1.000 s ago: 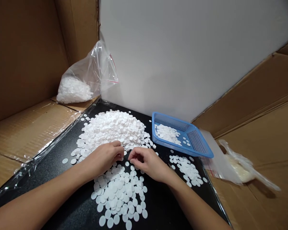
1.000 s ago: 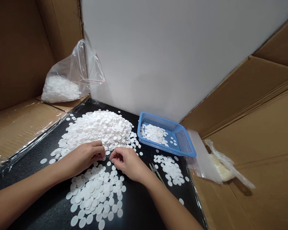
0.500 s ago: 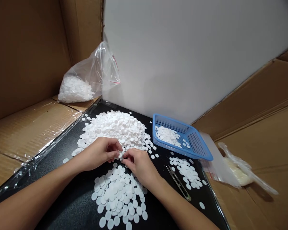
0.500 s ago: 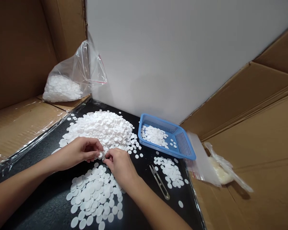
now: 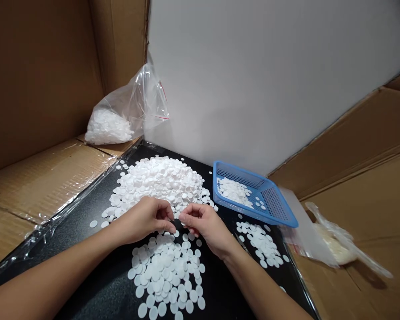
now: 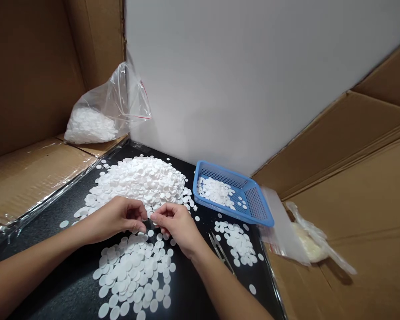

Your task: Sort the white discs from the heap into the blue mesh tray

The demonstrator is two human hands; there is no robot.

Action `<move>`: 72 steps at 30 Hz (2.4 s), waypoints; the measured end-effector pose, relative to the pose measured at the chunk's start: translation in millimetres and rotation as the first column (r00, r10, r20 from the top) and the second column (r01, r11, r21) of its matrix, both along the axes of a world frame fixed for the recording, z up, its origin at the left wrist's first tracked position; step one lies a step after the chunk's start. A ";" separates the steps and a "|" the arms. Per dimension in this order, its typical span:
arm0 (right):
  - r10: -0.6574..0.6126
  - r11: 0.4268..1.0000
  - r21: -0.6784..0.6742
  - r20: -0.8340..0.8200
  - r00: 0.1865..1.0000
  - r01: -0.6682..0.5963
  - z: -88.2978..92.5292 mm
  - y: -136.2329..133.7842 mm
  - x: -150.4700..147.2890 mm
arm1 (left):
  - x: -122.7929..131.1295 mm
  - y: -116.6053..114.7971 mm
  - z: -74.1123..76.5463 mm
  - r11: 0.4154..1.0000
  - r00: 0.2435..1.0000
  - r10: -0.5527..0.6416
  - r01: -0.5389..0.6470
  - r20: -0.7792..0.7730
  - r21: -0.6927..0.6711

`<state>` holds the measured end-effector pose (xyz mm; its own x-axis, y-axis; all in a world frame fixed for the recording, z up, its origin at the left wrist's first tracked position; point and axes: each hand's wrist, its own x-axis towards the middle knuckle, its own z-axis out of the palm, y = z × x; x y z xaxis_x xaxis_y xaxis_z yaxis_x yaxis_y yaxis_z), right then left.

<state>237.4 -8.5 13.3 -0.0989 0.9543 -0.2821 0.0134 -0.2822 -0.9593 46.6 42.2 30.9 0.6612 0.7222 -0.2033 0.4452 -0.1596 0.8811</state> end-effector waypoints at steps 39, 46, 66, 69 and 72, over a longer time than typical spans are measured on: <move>-0.171 0.965 0.243 0.318 0.932 0.094 29.3 -67.1 73.4 | 82.8 -39.3 13.9 0.884 0.914 0.206 -0.021 0.350 -0.467; -0.100 0.995 0.090 0.868 0.486 0.044 19.0 -76.5 120.2 | 86.3 -47.4 6.0 0.643 0.891 0.337 0.018 0.304 -0.766; -0.447 0.737 0.672 0.564 0.694 -0.071 15.2 -88.5 66.5 | 79.2 -48.1 6.5 0.560 0.862 0.429 -0.019 0.271 -0.828; -0.479 0.689 0.719 0.547 0.686 -0.092 10.3 -89.6 59.1 | 79.3 -48.8 5.3 0.569 0.848 0.442 -0.013 0.293 -0.822; -0.512 0.647 0.754 0.539 0.669 -0.113 7.2 -90.1 54.7 | 79.0 -48.8 4.3 0.592 0.840 0.432 0.012 0.330 -0.806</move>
<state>292.1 -98.6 20.6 0.0333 0.8273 0.5608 0.7453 0.3533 -0.5654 125.6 -6.6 35.1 0.6744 0.5745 -0.4638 -0.1066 0.6973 0.7088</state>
